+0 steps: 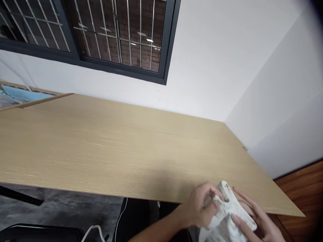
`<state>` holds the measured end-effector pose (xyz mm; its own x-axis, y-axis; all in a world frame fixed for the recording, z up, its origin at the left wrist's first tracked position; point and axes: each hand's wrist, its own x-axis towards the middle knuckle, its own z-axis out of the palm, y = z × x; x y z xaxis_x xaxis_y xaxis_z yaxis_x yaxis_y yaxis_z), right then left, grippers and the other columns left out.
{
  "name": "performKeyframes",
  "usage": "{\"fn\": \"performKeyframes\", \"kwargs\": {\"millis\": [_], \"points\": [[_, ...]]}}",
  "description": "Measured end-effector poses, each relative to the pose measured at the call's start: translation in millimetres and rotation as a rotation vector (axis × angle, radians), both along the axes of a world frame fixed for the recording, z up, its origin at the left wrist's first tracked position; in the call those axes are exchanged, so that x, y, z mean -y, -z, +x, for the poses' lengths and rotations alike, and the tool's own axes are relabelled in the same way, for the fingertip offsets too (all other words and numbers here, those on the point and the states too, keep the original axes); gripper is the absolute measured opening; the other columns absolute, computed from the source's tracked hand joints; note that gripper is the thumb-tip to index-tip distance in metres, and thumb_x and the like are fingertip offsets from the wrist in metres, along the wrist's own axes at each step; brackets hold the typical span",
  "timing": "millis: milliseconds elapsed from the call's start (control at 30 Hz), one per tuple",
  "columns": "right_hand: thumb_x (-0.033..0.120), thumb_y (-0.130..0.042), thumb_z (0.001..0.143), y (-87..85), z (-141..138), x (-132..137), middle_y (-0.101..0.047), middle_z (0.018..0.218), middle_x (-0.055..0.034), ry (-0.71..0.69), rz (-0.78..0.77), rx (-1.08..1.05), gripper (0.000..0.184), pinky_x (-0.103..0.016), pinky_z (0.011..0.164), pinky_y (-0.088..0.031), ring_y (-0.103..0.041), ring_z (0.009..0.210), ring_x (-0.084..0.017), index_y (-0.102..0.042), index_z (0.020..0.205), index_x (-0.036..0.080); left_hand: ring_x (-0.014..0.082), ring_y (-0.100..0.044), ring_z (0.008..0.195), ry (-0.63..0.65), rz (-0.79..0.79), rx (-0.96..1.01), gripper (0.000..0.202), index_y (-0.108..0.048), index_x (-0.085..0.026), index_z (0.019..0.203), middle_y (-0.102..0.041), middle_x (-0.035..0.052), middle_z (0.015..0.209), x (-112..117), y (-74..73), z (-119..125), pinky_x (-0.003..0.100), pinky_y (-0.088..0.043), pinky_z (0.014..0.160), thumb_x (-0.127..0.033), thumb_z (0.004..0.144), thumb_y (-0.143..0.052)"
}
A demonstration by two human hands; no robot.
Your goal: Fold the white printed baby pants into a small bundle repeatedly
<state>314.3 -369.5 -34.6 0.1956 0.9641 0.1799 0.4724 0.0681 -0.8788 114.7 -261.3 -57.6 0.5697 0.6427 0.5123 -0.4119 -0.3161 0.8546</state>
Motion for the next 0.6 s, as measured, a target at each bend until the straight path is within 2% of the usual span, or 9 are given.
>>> {"fn": "performKeyframes", "kwargs": {"millis": [67,167,300,367,467,533,600], "points": [[0.049,-0.076,0.085,-26.8,-12,-17,-0.067,0.137,-0.0106,-0.002,0.022,0.014,0.064,-0.036,0.090,-0.064,-0.066,0.123,-0.034,-0.057,0.143,0.032,0.0235,-0.068,0.089,-0.083,0.094,0.044,0.033,-0.058,-0.020,0.101,-0.072,0.0119,0.098,-27,-26.7,-10,0.036,-0.052,0.081,-0.051,0.097,-0.049],[0.050,-0.073,0.088,-54.7,-24,-41,-0.069,0.132,-0.0130,-0.019,0.064,-0.027,0.061,-0.034,0.077,-0.066,-0.072,0.109,-0.032,-0.056,0.142,0.028,0.0200,-0.063,0.080,-0.240,0.288,-0.008,0.027,-0.056,-0.020,0.090,-0.067,0.0071,0.088,-69,-74.9,-43,0.033,-0.050,0.076,-0.046,0.095,-0.050],[0.053,-0.073,0.089,-73.3,-31,-83,-0.071,0.126,-0.0119,-0.051,0.126,0.063,0.049,-0.030,0.060,-0.062,-0.073,0.089,-0.027,-0.065,0.129,0.026,0.0155,-0.053,0.071,-0.503,0.438,-0.149,0.022,-0.051,-0.020,0.083,-0.055,-0.0004,0.075,-114,-133.4,-103,0.029,-0.045,0.071,-0.041,0.089,-0.048],[0.053,-0.069,0.092,-77.9,-35,-113,-0.072,0.121,-0.0099,-0.131,0.165,0.145,0.041,-0.031,0.065,-0.060,-0.072,0.090,-0.026,-0.068,0.122,0.026,0.0146,-0.051,0.070,-0.601,0.491,-0.316,0.017,-0.050,-0.020,0.080,-0.052,-0.0016,0.073,-132,-152.8,-130,0.028,-0.043,0.069,-0.036,0.085,-0.048],[0.047,-0.059,0.099,-74.3,-48,-169,-0.071,0.113,-0.0079,-0.281,0.284,0.280,0.029,-0.037,0.087,-0.056,-0.067,0.104,-0.026,-0.069,0.115,0.025,0.0146,-0.051,0.068,-0.704,0.544,-0.680,0.011,-0.054,-0.019,0.080,-0.054,-0.0021,0.070,-164,-162.5,-161,0.027,-0.041,0.067,-0.029,0.080,-0.049],[0.039,-0.052,0.103,-61.0,-58,-210,-0.068,0.112,-0.0089,-0.336,0.341,0.389,0.026,-0.039,0.095,-0.052,-0.064,0.107,-0.026,-0.069,0.115,0.023,0.0153,-0.052,0.067,-0.714,0.558,-0.897,0.011,-0.057,-0.019,0.082,-0.058,-0.0015,0.071,-191,-154.8,-176,0.027,-0.039,0.065,-0.028,0.079,-0.051],[0.030,-0.045,0.104,-39.5,-68,-250,-0.065,0.111,-0.0102,-0.357,0.346,0.444,0.028,-0.038,0.096,-0.050,-0.063,0.106,-0.025,-0.068,0.116,0.021,0.0162,-0.052,0.067,-0.691,0.552,-1.035,0.011,-0.058,-0.019,0.080,-0.060,-0.0006,0.072,-220,-137.0,-188,0.028,-0.037,0.064,-0.029,0.076,-0.055]]}}
